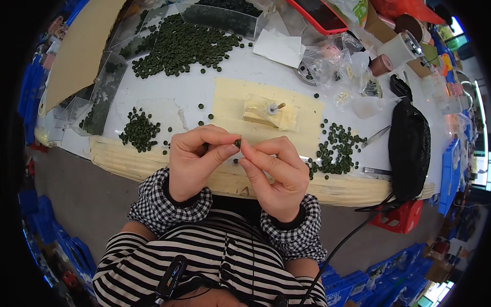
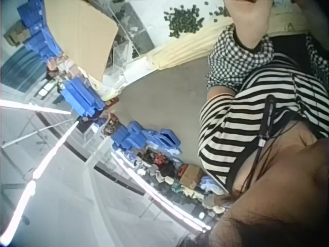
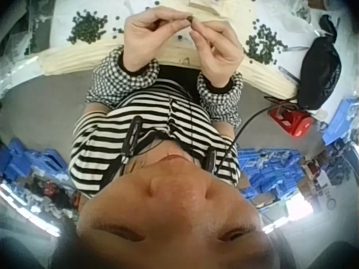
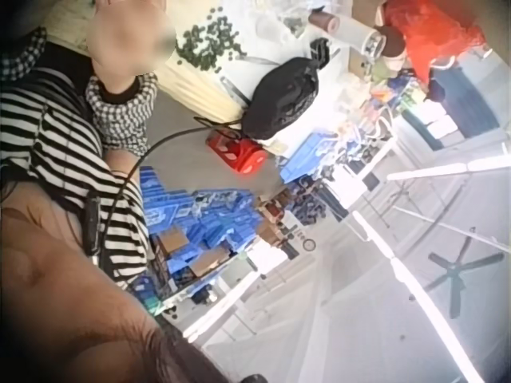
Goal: Assembling small plastic toy components by hand at a factory workbench.
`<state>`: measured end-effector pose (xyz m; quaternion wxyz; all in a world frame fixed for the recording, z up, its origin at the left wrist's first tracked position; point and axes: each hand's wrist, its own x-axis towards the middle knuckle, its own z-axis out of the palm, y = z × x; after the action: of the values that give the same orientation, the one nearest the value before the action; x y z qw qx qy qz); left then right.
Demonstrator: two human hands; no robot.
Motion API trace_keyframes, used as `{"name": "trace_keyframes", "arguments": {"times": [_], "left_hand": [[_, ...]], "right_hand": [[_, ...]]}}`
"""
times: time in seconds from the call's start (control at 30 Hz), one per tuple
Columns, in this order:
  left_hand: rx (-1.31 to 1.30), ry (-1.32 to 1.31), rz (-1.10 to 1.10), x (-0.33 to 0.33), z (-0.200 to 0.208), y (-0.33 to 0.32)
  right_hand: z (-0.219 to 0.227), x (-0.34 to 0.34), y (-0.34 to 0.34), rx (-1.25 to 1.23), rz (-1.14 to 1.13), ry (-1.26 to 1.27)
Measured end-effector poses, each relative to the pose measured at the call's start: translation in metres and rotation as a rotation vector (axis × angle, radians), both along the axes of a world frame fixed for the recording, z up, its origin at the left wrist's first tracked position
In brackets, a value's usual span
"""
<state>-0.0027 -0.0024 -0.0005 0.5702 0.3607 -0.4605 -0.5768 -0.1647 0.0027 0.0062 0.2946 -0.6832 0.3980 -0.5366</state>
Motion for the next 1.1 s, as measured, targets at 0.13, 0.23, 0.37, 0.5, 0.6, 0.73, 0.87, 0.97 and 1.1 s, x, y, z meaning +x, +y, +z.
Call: {"name": "trace_keyframes", "arguments": {"times": [0.13,0.23,0.37,0.5,0.6,0.73,0.87,0.97,1.1], "left_hand": [[-0.046,-0.051,-0.031,0.0033,-0.0022,-0.0010],[-0.128,-0.106,-0.017,0.0050,-0.0030,-0.0001],[-0.122,-0.035,-0.014,0.0013,-0.0045,-0.0020],[-0.069,-0.018,-0.010,-0.0001,-0.0032,-0.0018],[0.000,-0.038,-0.023,0.0017,-0.0013,-0.0009],[0.040,-0.037,-0.027,0.0024,-0.0013,-0.0002],[-0.057,-0.054,-0.008,0.0020,-0.0022,-0.0016],[-0.094,-0.039,0.011,0.0005,-0.0027,-0.0012],[-0.119,-0.052,0.006,0.0013,-0.0035,-0.0014]], "right_hand": [[-0.0004,-0.0037,-0.0009,-0.055,0.005,0.067],[-0.0012,-0.0052,-0.0001,-0.026,0.037,0.026],[-0.0013,-0.0040,-0.0003,-0.022,0.038,0.004],[-0.0010,-0.0033,-0.0006,-0.022,0.019,-0.004],[-0.0013,-0.0040,-0.0003,-0.020,0.019,-0.008],[-0.0011,-0.0035,-0.0002,-0.020,0.022,-0.017],[-0.0014,-0.0037,-0.0004,-0.028,0.024,-0.008],[-0.0019,-0.0038,-0.0003,-0.021,0.037,-0.009],[-0.0020,-0.0043,-0.0002,-0.012,0.046,-0.013]]}}
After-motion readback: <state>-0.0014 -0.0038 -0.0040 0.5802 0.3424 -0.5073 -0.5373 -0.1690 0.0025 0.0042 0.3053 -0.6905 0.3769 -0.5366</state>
